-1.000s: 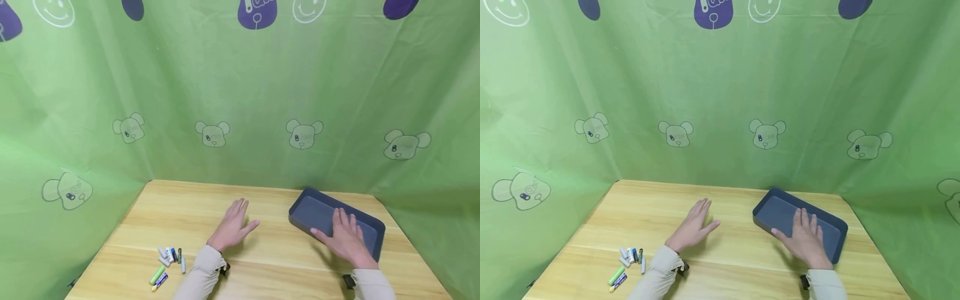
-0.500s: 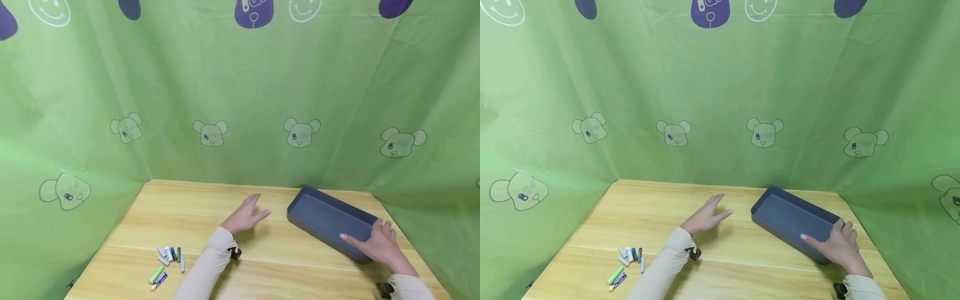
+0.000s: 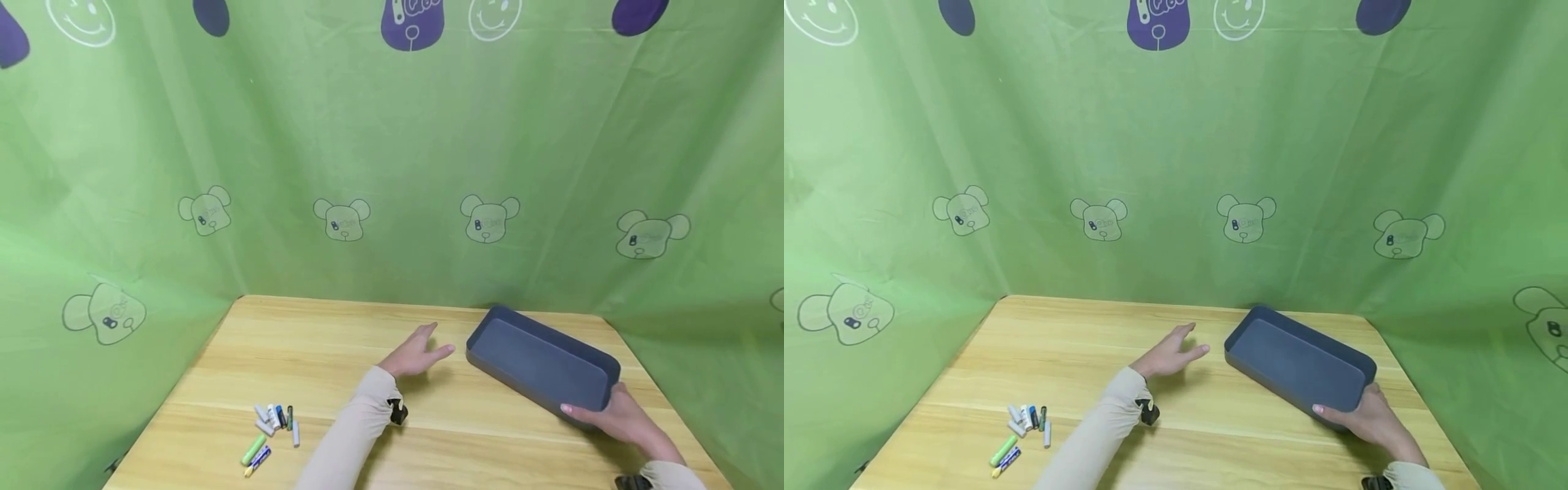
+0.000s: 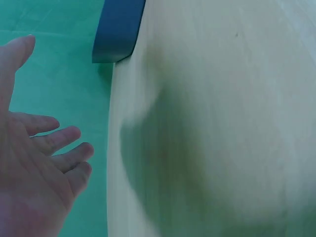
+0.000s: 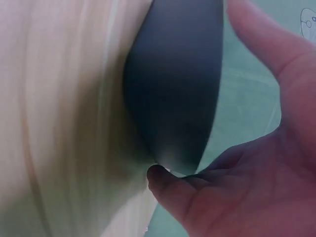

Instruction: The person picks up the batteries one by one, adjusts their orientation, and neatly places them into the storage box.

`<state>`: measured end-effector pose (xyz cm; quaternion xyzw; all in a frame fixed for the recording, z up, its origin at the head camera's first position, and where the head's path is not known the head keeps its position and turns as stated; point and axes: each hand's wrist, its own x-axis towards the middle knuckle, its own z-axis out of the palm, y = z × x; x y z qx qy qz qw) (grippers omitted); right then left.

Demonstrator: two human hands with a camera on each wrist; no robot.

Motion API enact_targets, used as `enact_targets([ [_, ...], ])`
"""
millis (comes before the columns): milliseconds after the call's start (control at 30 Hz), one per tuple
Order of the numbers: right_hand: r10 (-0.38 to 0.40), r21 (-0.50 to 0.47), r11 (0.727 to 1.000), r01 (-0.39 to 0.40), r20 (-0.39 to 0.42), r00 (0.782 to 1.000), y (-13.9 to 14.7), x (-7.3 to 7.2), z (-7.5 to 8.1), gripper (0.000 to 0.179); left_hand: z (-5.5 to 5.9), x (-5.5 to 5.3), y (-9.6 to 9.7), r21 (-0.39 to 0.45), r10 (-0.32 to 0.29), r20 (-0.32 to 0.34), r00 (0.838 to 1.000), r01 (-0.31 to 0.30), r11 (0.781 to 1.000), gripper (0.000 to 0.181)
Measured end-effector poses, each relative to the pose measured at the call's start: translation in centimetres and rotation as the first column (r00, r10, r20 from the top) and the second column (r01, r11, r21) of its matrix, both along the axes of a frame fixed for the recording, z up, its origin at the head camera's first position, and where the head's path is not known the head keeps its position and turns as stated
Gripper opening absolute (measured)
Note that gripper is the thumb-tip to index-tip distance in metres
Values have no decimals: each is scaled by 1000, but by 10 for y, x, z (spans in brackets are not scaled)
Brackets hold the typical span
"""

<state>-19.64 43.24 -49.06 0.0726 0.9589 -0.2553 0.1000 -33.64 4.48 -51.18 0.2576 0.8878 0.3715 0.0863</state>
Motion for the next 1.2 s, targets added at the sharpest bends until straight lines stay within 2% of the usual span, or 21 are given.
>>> enact_targets([
  [200,0,-23,1000,1,38,999,3,-1,-5,133,-3,0,11,18,10,34,999,-11,1000,90],
  [600,-8,-76,997,9,7,1000,9,3,-6,127,-7,3,35,52,20,101,995,-26,998,101],
  [833,23,-160,987,-24,-4,1000,10,1,-7,125,-15,3,43,59,42,120,992,-50,997,106],
  [1000,52,-190,980,-53,-9,999,12,0,-7,125,-16,8,52,77,53,156,986,-65,995,113],
  [1100,61,-215,975,-59,-1,998,11,1,-7,126,-15,13,57,110,44,162,986,-62,992,118],
  [1200,66,-228,971,-64,1,998,11,0,-7,126,-17,15,62,170,6,134,991,-29,985,115],
])
